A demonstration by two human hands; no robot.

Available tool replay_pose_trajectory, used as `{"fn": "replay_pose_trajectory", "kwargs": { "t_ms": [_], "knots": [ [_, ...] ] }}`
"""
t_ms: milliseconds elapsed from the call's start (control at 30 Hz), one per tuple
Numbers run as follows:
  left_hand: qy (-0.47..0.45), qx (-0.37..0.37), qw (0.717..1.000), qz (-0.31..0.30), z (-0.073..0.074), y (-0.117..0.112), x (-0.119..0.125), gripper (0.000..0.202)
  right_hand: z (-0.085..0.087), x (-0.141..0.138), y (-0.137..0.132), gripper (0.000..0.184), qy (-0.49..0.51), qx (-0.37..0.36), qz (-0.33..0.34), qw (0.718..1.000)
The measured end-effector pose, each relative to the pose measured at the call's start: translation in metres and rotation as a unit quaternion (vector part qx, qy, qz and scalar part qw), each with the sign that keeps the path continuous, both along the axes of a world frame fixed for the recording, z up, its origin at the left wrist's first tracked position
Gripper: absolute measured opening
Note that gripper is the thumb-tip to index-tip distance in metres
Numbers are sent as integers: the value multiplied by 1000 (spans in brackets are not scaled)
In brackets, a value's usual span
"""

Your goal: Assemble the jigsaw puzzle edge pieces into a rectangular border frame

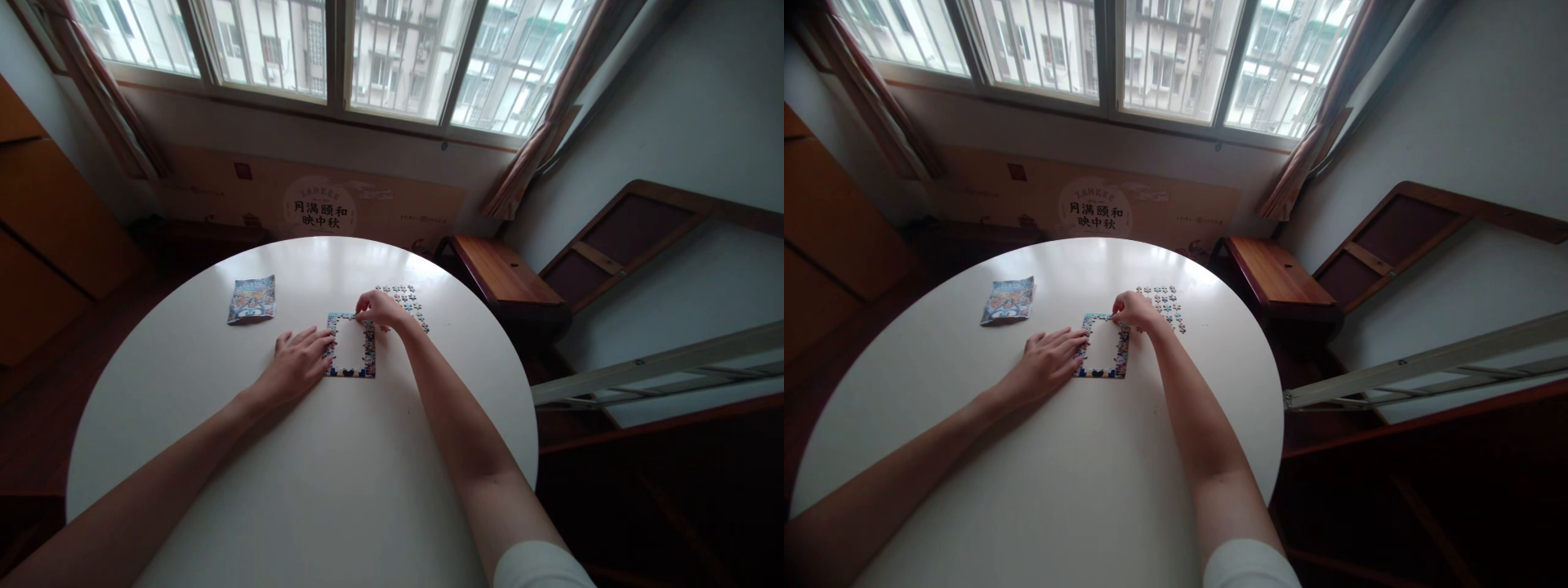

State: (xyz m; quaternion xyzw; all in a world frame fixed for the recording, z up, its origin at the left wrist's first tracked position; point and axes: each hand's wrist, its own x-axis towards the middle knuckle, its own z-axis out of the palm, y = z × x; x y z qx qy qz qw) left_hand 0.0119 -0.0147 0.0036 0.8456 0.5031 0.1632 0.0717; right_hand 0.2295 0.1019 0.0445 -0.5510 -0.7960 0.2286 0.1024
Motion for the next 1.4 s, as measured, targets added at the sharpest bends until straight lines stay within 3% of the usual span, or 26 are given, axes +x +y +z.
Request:
{"fn": "replay_pose_trajectory", "kwargs": {
  "t_ms": [267, 667, 933, 1233, 1400],
  "knots": [
    [1, 3, 1000, -1, -2, 1, -1, 38, 7, 0, -4, 14, -16, -2, 2, 1000],
    [3, -2, 1000, 1, 0, -1, 1, 38, -2, 4, 3, 13, 5, -21, 6, 1000],
    [0, -4, 1000, -2, -1, 1, -1, 39, 2, 10, 4, 13, 6, 15, -5, 1000],
    [0, 0, 1000, -2, -2, 1, -1, 39, -8, 7, 7, 16, 9, -17, 11, 1000],
    [0, 3, 1000, -2, -3, 1, -1, 39, -4, 6, 4, 14, 12, -15, 11, 1000]
  ]
}}
